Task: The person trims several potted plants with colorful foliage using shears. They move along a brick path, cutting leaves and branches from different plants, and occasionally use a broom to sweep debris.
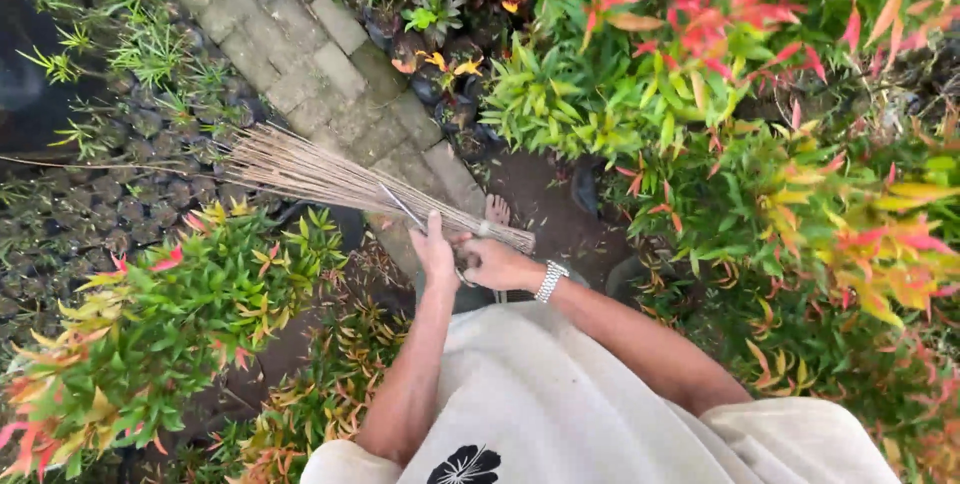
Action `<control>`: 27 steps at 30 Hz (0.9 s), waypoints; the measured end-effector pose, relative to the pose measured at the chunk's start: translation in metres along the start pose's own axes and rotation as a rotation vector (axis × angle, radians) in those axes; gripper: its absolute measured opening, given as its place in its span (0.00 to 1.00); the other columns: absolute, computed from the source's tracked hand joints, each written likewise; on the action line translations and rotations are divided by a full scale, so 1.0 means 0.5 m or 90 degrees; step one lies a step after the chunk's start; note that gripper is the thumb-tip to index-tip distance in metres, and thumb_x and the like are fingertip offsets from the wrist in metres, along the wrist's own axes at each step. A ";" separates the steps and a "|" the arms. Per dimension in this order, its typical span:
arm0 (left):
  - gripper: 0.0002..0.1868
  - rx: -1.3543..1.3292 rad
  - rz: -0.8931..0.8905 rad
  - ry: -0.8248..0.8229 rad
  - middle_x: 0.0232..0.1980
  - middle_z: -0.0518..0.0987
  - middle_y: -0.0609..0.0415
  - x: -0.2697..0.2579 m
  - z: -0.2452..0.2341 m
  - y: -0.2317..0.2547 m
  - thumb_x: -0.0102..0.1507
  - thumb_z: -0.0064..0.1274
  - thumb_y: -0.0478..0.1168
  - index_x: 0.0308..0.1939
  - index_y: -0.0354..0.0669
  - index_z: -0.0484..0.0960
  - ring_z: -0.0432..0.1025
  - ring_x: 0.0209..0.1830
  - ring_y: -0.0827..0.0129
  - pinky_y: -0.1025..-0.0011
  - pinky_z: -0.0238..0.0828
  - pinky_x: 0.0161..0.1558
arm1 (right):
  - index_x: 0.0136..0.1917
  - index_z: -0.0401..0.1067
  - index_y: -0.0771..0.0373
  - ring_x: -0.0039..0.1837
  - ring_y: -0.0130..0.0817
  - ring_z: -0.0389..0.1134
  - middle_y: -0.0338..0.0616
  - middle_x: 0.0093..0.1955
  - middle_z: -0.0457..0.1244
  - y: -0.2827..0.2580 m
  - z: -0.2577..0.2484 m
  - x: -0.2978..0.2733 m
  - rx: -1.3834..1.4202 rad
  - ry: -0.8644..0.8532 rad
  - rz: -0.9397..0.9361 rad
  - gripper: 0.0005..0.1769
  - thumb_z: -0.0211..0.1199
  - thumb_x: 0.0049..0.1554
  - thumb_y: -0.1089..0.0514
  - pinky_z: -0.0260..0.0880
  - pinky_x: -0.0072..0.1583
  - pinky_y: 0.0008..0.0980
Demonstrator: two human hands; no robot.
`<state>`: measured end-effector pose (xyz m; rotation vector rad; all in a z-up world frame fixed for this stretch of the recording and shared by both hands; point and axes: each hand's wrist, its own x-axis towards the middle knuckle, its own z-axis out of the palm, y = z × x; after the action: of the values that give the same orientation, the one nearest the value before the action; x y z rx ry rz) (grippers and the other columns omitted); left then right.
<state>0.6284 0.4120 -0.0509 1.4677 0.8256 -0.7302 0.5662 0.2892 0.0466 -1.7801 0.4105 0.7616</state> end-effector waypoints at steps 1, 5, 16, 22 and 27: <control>0.38 -0.013 -0.014 -0.013 0.29 0.83 0.43 -0.009 0.018 -0.003 0.68 0.49 0.64 0.72 0.53 0.51 0.78 0.19 0.63 0.73 0.72 0.18 | 0.56 0.75 0.64 0.58 0.51 0.71 0.52 0.52 0.68 0.003 -0.015 0.008 0.004 -0.038 0.020 0.18 0.61 0.54 0.54 0.71 0.59 0.50; 0.31 0.018 0.005 -0.043 0.29 0.82 0.43 -0.154 0.086 0.160 0.71 0.42 0.54 0.68 0.35 0.56 0.74 0.22 0.72 0.84 0.61 0.24 | 0.64 0.73 0.61 0.63 0.39 0.67 0.45 0.56 0.66 0.012 -0.038 0.032 0.165 -0.125 0.094 0.27 0.60 0.50 0.55 0.68 0.65 0.43; 0.20 -0.026 -0.004 -0.002 0.28 0.71 0.52 0.216 0.128 0.146 0.66 0.52 0.58 0.47 0.51 0.64 0.58 0.10 0.74 0.76 0.49 0.11 | 0.59 0.71 0.64 0.55 0.33 0.70 0.46 0.48 0.70 -0.067 -0.195 0.053 0.407 -0.267 0.211 0.21 0.59 0.58 0.49 0.69 0.60 0.34; 0.20 -0.034 0.023 0.069 0.35 0.77 0.49 0.204 0.175 0.209 0.60 0.61 0.60 0.38 0.51 0.74 0.73 0.33 0.67 0.69 0.69 0.35 | 0.55 0.72 0.64 0.53 0.34 0.72 0.45 0.48 0.71 -0.046 -0.182 0.113 0.451 -0.276 0.162 0.17 0.65 0.54 0.54 0.70 0.56 0.31; 0.21 -0.030 0.006 0.068 0.37 0.79 0.48 0.283 0.166 0.179 0.61 0.61 0.59 0.40 0.51 0.71 0.72 0.37 0.62 0.65 0.69 0.37 | 0.44 0.68 0.61 0.38 0.33 0.72 0.46 0.36 0.70 0.067 -0.160 0.134 0.480 -0.215 0.132 0.19 0.72 0.57 0.46 0.71 0.43 0.30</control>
<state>0.7832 0.3386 -0.1255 1.4773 0.9116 -0.6256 0.6181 0.2092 -0.0073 -0.8969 0.5659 0.8838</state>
